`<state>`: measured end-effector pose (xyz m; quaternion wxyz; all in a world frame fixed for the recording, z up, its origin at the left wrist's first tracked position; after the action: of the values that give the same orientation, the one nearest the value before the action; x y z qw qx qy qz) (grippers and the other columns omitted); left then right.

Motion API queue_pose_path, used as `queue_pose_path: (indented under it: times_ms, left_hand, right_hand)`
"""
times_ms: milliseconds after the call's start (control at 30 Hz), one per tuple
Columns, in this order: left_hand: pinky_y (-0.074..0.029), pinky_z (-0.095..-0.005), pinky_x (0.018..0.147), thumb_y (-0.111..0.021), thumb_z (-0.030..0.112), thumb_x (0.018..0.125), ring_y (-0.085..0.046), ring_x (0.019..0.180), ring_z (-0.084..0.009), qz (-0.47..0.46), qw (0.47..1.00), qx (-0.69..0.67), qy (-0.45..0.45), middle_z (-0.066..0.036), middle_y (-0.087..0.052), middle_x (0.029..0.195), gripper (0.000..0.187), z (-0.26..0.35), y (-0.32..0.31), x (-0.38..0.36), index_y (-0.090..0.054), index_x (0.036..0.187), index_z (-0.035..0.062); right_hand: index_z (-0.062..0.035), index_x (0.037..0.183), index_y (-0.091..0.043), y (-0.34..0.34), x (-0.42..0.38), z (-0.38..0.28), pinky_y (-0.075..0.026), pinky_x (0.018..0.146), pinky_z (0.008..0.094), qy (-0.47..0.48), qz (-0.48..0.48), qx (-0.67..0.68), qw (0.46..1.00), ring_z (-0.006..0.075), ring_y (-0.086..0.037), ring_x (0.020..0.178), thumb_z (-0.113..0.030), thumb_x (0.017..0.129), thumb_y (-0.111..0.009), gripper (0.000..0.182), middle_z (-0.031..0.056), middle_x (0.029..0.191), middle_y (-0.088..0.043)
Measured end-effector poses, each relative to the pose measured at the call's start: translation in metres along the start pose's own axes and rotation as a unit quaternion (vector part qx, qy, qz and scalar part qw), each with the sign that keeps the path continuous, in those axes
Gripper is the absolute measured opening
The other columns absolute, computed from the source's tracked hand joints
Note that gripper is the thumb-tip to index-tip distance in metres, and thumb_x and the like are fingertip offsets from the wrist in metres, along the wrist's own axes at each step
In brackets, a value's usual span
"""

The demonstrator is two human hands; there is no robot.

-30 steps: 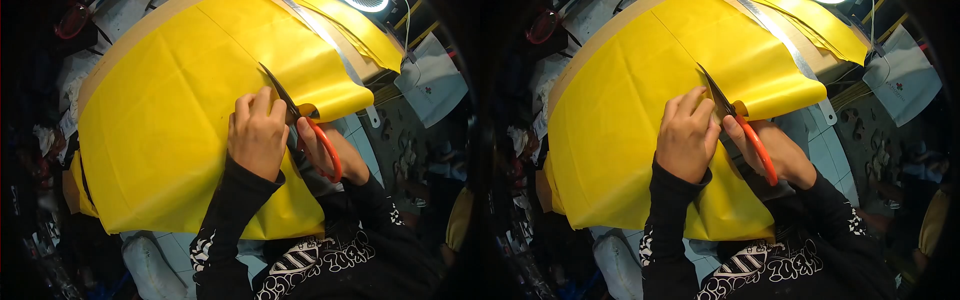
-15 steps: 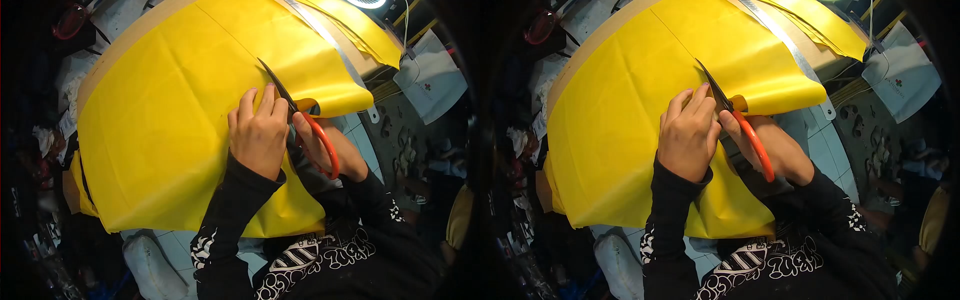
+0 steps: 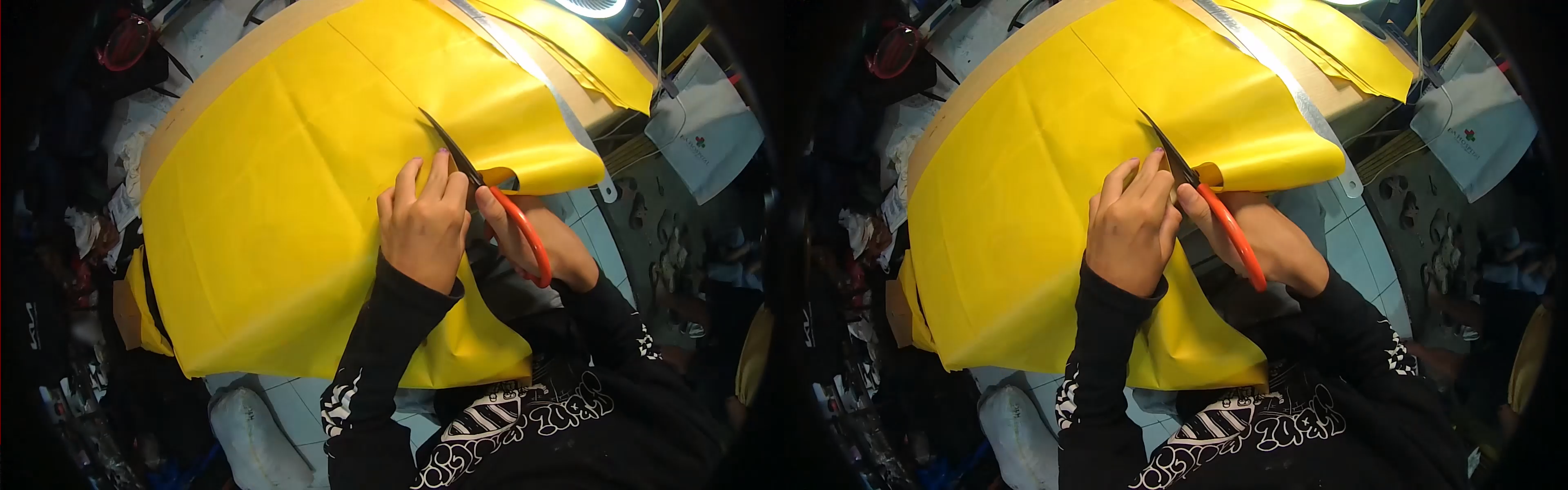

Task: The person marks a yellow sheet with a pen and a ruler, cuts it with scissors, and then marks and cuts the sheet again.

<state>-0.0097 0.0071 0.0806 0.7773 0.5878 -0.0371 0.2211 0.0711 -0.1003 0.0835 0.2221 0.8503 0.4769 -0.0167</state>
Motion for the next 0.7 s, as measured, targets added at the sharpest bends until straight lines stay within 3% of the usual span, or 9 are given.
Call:
queue_pose_path:
  times_ms: [333, 433, 500, 600, 700]
  left_hand:
    - [-0.041, -0.0424, 0.089, -0.068, 0.013, 0.076, -0.052, 0.116, -0.0310, 0.009, 1.000, 0.006, 0.000, -0.005, -0.058, 0.126, 0.020, 0.0039, -0.0046, -0.0047, -0.058, 0.093, 0.0096]
    - [-0.042, -0.0424, 0.089, -0.068, 0.013, 0.076, -0.052, 0.116, -0.0310, 0.009, 1.000, -0.002, 0.002, -0.005, -0.059, 0.126, 0.020, 0.0035, -0.0047, -0.0048, -0.058, 0.094, 0.0100]
    - [-0.042, -0.0424, 0.089, -0.067, 0.013, 0.076, -0.052, 0.116, -0.0310, 0.010, 1.000, -0.004, 0.002, -0.005, -0.059, 0.126, 0.020, 0.0038, -0.0052, -0.0045, -0.058, 0.094, 0.0101]
    - [-0.042, -0.0425, 0.089, -0.066, 0.012, 0.077, -0.052, 0.116, -0.0309, 0.011, 1.000, 0.002, 0.001, -0.005, -0.059, 0.126, 0.019, 0.0039, -0.0062, -0.0048, -0.058, 0.094, 0.0102]
    - [-0.042, -0.0426, 0.089, -0.065, 0.012, 0.079, -0.052, 0.116, -0.0309, 0.015, 1.000, 0.009, 0.000, -0.005, -0.059, 0.126, 0.016, 0.0043, -0.0074, -0.0047, -0.058, 0.094, 0.0104]
  right_hand:
    - [0.0045, 0.084, -0.056, 0.0006, -0.0002, -0.0027, -0.042, 0.060, 0.0398, -0.006, -0.002, -0.009, 1.000, 0.0330, -0.050, 0.060, -0.032, 0.101, -0.044, 0.042, 0.0185, 0.067, -0.054]
    - [0.0013, 0.078, -0.056, -0.0004, 0.0016, 0.0047, -0.040, 0.050, 0.0351, 0.046, 0.013, -0.031, 0.998, 0.0250, -0.050, 0.048, -0.049, 0.099, -0.035, 0.058, 0.0107, 0.053, -0.047]
    - [0.0013, 0.078, -0.056, 0.0002, 0.0012, 0.0046, -0.040, 0.050, 0.0351, 0.045, 0.012, -0.026, 0.999, 0.0250, -0.050, 0.049, -0.048, 0.099, -0.036, 0.058, 0.0107, 0.054, -0.047]
    - [0.0045, 0.085, -0.056, 0.0002, -0.0004, -0.0010, -0.042, 0.060, 0.0399, 0.000, 0.002, -0.004, 1.000, 0.0329, -0.050, 0.060, -0.030, 0.101, -0.046, 0.039, 0.0184, 0.069, -0.054]
    - [0.0047, 0.085, -0.056, 0.0001, 0.0001, -0.0005, -0.042, 0.060, 0.0400, 0.015, 0.011, -0.021, 1.000, 0.0334, -0.051, 0.061, -0.029, 0.100, -0.046, 0.039, 0.0188, 0.070, -0.055]
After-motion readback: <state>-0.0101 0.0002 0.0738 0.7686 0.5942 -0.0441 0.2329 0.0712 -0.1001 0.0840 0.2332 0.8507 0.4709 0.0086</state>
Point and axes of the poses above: each hand's wrist, its own x-axis towards the middle knuckle, its own y-axis out of the back of the hand, z = x × y, the point moved 4 cm from there along x, towards the middle knuckle
